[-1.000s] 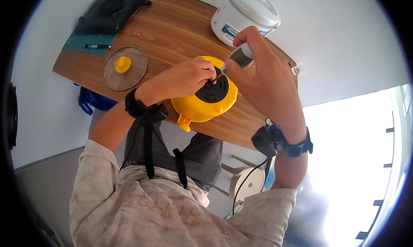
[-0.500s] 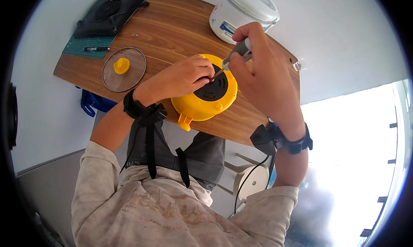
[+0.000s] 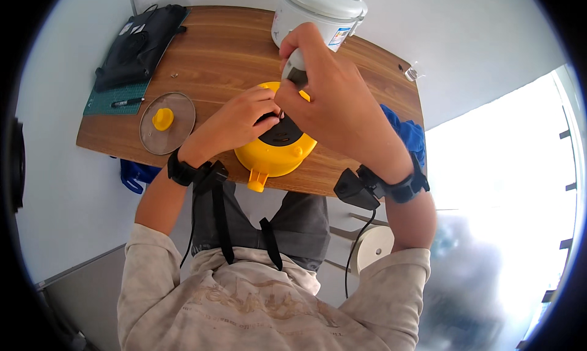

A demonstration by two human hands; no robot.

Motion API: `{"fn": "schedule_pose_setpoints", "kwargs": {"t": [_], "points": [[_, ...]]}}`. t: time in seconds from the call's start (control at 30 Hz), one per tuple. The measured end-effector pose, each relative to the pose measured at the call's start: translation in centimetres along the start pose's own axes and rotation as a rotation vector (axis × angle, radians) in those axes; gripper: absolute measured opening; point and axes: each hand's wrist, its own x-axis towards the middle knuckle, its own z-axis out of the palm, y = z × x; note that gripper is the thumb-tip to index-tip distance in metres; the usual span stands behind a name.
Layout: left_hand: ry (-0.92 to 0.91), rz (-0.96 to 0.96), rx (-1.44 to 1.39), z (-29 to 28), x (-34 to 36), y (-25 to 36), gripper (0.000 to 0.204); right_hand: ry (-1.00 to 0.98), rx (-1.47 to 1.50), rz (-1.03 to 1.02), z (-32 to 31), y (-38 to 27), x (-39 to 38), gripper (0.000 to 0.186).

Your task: The person uses a screwdriver to tighten screws on the bottom of a yellow electric kettle, then places the lid on the kettle. The person also disassembles and reassembles a pen on the table.

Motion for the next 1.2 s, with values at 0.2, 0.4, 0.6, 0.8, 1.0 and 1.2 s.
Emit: {"fn": "schedule_pose_setpoints", "kwargs": {"t": [0.2,0.4,0.6,0.8,1.0,1.2], "points": [[0.008,0.001,-0.013,0.2,-0.1,-0.2,0.016,0.043,-0.368,0.054,0.0,-0.8,0.4,0.038],[-0.008,-0.004,0.005,0.1,0.1,0.0,0.012,0.111,-0.068,0.012,-0.2,-0.5,0.0,0.040],[-0.001,0.004,-0.017,-0.1,0.1,0.1,0.011,0.195,0.066,-0.176,0.9,1.1,0.1,0.042],[0.011,0.029,-0.035,-0.2,0.4,0.2,0.009,0.265,-0.118,-0.135,-0.2,1.0,-0.5,0.041],[0.030,0.085,-0.024,-0.1,0.5,-0.5,0.011,0.389,0.251,-0.042,0.8,0.9,-0.3,0.031],[-0.008,-0.022,-0.029,-0.6,0.3,1.1,0.014,0.363,0.132,-0.155,0.8,0.9,-0.2,0.033]]}}
